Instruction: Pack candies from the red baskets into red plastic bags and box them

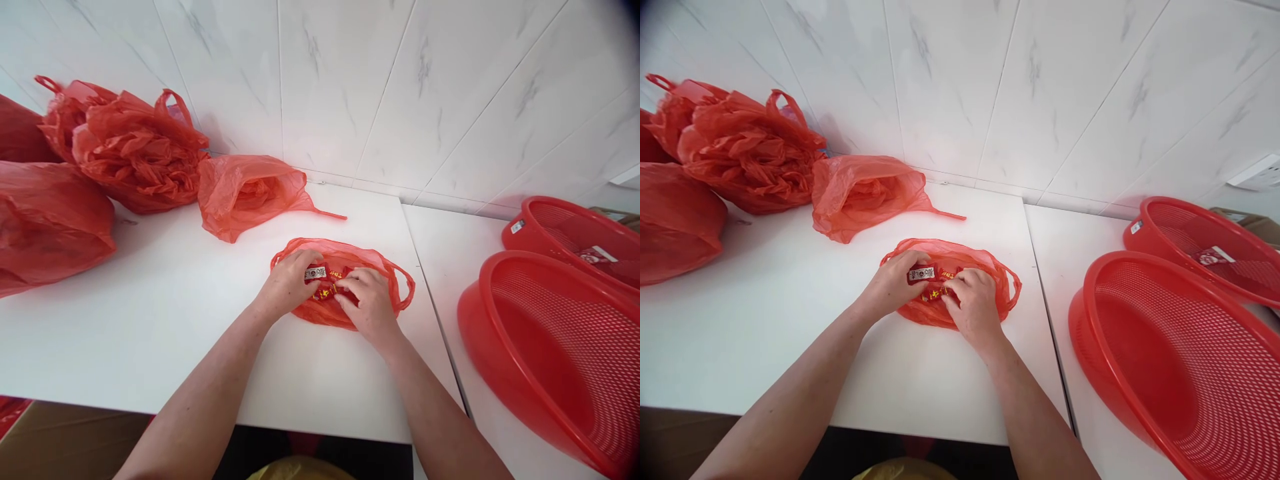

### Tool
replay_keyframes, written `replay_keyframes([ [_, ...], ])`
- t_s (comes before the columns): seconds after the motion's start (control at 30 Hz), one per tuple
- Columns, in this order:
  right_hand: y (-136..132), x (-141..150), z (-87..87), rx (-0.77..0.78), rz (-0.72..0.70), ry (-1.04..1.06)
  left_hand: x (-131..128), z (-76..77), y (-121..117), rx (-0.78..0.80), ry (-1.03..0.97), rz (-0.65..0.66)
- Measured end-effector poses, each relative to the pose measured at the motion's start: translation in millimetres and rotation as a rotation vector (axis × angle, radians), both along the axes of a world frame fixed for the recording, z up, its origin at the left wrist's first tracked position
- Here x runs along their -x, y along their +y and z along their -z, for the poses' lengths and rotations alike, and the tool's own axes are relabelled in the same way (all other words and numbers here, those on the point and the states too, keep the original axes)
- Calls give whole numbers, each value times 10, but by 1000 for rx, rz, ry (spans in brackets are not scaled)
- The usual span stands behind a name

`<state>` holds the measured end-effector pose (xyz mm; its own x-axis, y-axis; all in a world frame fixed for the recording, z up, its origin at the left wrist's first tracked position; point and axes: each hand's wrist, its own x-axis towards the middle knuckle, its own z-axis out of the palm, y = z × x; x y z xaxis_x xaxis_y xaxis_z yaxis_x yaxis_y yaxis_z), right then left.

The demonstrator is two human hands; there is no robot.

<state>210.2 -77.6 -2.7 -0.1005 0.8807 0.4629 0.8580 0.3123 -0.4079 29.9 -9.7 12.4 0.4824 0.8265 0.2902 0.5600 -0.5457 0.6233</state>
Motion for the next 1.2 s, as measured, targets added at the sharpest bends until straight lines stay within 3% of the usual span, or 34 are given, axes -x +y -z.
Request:
replay_keyframes([
  [0.23, 1, 82, 152, 98, -48, -203, -64, 53, -59, 85, -35, -4],
  [0.5, -12, 29, 31, 92, -69, -8, -73, 114, -40, 14, -40, -27],
  [0.87, -7, -27, -45, 154, 36, 192, -88, 125, -18, 88, -44, -24],
  [1.2, -14, -49, -61, 155, 13, 210, -105, 103, -25, -187, -107, 84],
])
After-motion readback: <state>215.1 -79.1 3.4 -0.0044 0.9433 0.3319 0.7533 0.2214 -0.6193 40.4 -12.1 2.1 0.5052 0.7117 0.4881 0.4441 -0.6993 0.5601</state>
